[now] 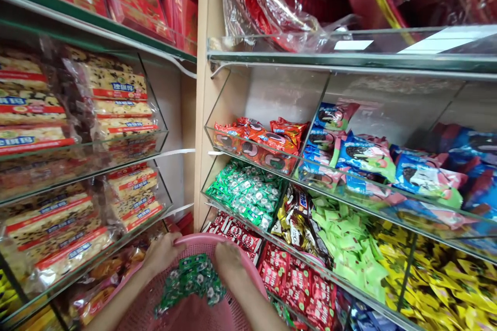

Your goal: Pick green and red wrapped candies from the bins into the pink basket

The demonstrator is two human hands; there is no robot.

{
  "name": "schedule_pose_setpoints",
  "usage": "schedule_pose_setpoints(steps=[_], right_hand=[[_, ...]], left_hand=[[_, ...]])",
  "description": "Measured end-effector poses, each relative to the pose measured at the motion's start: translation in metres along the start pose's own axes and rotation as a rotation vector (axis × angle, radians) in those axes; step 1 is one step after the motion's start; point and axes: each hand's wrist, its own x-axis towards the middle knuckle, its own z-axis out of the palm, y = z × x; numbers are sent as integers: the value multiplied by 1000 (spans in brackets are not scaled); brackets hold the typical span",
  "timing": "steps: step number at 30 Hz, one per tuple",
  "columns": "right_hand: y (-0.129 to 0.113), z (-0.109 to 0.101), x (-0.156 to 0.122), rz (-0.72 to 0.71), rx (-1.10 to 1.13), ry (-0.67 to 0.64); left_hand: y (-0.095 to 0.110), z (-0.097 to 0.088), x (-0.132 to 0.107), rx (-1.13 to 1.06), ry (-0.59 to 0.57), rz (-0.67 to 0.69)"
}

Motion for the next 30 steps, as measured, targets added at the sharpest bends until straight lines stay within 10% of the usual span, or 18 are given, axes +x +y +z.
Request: schedule_pose_setpoints(steps=[7,12,30], right_hand=[[-9,-93,-33,-216,-19,235],[11,-151,-14,-98,-178,465],[9,-152,21,-142,-369,438]], left_hand=[[1,3,7,17,1,28],[-1,2,6,-10,-6,26],[-4,-3,2,-24,17,17]])
